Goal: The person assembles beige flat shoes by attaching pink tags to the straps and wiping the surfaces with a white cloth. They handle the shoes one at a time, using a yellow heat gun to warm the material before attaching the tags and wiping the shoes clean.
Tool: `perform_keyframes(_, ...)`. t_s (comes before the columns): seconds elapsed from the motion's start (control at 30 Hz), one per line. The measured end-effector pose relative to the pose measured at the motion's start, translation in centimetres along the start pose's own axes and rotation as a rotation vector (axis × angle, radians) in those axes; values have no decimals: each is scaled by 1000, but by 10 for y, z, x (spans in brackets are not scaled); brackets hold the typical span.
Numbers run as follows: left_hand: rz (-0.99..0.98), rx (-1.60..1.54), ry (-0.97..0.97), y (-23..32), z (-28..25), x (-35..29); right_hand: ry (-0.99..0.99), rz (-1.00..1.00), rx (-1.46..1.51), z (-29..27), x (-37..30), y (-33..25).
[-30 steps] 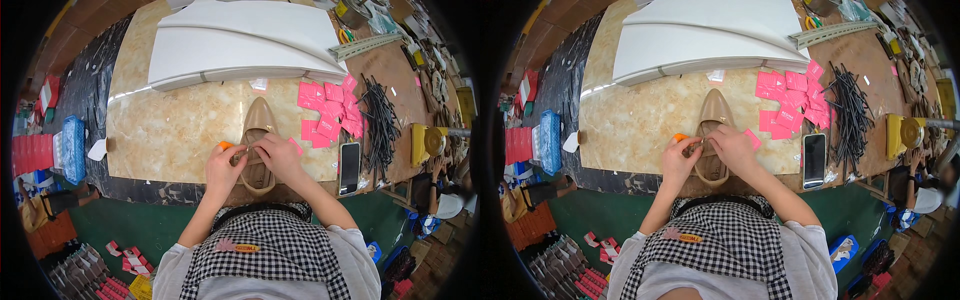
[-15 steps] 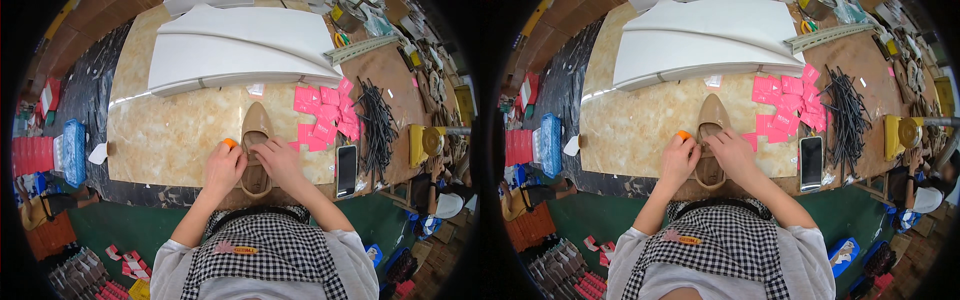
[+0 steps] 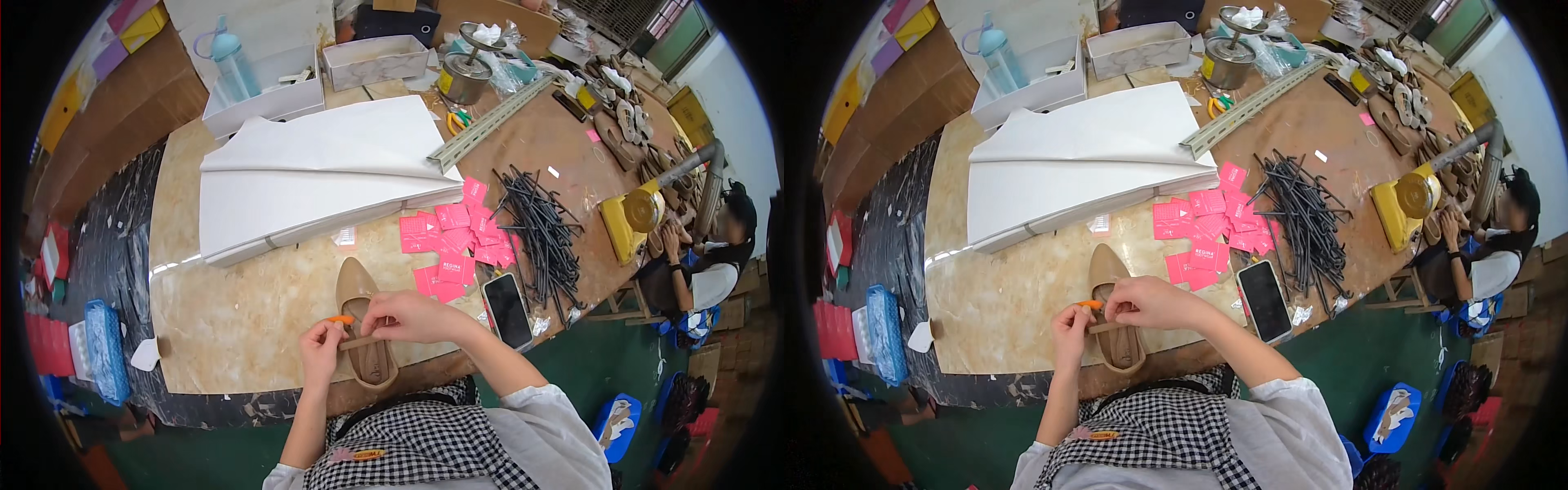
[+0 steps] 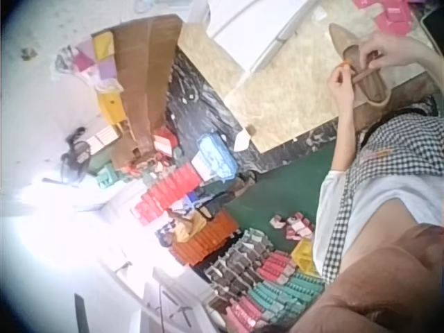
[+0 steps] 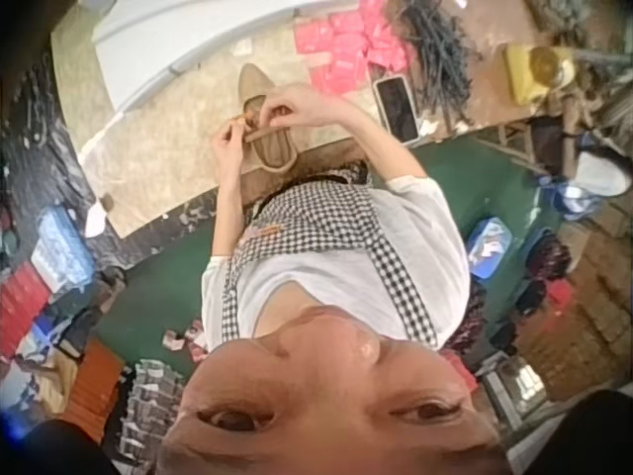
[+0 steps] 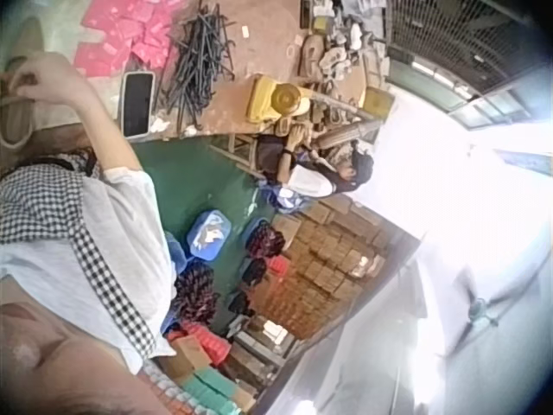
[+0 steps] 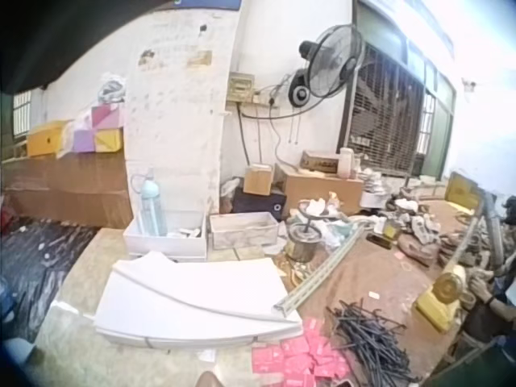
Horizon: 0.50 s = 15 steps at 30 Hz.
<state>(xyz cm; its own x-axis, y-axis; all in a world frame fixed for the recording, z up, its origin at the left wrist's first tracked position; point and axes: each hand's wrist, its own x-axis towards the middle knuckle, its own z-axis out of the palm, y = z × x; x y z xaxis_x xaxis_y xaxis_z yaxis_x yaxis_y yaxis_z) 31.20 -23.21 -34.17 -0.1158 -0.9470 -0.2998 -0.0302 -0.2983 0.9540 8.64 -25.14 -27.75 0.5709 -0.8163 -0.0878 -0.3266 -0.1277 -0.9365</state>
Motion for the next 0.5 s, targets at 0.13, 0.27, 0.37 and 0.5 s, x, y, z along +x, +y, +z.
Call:
perform_keyframes(0.13, -58, -171, -7, 2, -3, 1, 73, 73, -149, 0, 6, -11)
perform_keyframes(0.27, -116, -274, -41, -4, -9, 2, 43, 119, 173, 3, 11, 6)
perform_keyframes(0.37, -83, -221, -45, -3, -11, 2, -73, 157, 458, 5, 7, 4)
perform_keyframes(0.5, -37, -163, -29, 7, -7, -2, 22, 123, 513, 27, -1, 19)
